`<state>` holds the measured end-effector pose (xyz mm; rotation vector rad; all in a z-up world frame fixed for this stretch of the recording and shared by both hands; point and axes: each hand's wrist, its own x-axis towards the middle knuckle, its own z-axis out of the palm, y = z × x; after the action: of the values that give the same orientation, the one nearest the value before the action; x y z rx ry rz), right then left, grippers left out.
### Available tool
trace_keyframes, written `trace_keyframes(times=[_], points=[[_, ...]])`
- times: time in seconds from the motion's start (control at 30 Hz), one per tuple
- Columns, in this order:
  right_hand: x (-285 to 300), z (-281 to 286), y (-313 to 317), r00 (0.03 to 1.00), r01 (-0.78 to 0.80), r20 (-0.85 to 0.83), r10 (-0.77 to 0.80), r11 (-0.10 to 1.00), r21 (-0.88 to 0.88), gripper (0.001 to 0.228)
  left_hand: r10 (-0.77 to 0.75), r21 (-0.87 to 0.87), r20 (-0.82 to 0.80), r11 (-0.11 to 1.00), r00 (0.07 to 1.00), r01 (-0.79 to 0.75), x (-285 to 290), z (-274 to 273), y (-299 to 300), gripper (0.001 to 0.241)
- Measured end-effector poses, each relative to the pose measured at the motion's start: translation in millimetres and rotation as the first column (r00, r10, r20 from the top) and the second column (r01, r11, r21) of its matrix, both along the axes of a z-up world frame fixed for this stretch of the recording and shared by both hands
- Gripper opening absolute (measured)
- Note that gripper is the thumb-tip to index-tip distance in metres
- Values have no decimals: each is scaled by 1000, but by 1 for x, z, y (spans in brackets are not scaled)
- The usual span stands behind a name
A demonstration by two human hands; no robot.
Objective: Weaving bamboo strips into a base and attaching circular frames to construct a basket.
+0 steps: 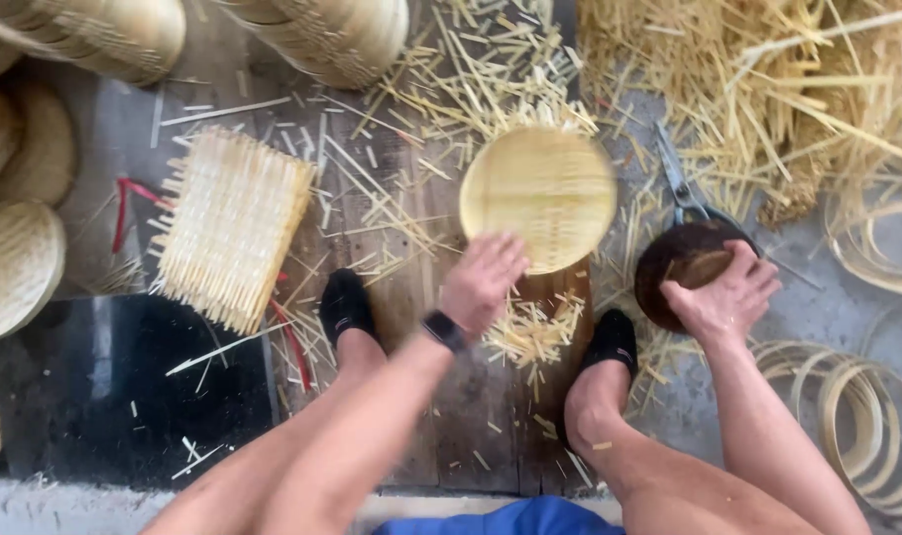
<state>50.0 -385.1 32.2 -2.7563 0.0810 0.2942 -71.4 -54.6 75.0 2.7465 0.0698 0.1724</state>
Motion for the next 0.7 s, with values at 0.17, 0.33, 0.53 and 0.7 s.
trace_keyframes(times=[0.17, 0.33, 0.53, 0.7], points=[[1, -8, -4, 1000, 22, 13, -22, 999, -24, 96, -266, 210, 400, 958, 877, 195, 89, 108, 131, 29], [1, -4, -2, 999, 19, -25, -20, 999, -38, 99, -167, 357, 419, 934, 893, 7, 145, 179, 252, 30], [5, -8, -3, 998, 30, -53, -32, 999, -41, 100, -63, 220, 380, 975, 923, -25, 160, 180, 291, 34], [3, -9, -6, 996, 21, -88, -25, 999, -44, 101, 101, 185, 238, 972, 966, -147, 160, 174, 302, 10]])
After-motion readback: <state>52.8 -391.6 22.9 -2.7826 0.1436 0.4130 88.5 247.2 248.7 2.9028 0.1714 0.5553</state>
